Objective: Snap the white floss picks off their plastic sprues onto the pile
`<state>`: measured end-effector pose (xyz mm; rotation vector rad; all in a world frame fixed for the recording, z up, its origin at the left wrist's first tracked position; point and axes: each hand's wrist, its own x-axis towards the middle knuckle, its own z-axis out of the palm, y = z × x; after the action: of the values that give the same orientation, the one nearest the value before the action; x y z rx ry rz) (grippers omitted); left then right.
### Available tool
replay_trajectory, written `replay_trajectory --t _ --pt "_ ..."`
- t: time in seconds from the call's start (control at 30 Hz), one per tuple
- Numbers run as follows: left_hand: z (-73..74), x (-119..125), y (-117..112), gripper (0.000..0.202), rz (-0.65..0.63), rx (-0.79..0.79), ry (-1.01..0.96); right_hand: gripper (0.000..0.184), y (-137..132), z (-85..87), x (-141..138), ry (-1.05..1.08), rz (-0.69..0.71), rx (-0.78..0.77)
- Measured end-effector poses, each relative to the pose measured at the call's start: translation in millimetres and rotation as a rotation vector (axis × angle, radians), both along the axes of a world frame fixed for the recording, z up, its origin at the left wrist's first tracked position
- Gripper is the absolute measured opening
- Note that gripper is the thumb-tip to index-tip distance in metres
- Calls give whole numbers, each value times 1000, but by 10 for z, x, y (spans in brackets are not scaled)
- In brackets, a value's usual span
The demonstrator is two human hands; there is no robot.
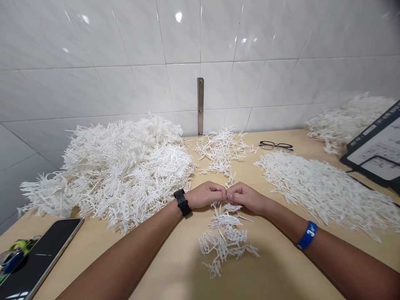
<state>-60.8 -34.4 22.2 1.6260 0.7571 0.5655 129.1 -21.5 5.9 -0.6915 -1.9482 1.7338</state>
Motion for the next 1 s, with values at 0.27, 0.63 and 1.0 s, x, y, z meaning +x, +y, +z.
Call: replay_trajectory --t 0.27,0.63,1.0 --pt "31 -8 -1 23 -42 -12 -2 53 5 -46 17 2 49 -36" --pt "18 1 -2 21 -48 -42 -15 54 -11 -57 -1 22 39 -54" --pt "-9 13 5 23 28 -113 -268 40 26 0 71 294 -148 -234"
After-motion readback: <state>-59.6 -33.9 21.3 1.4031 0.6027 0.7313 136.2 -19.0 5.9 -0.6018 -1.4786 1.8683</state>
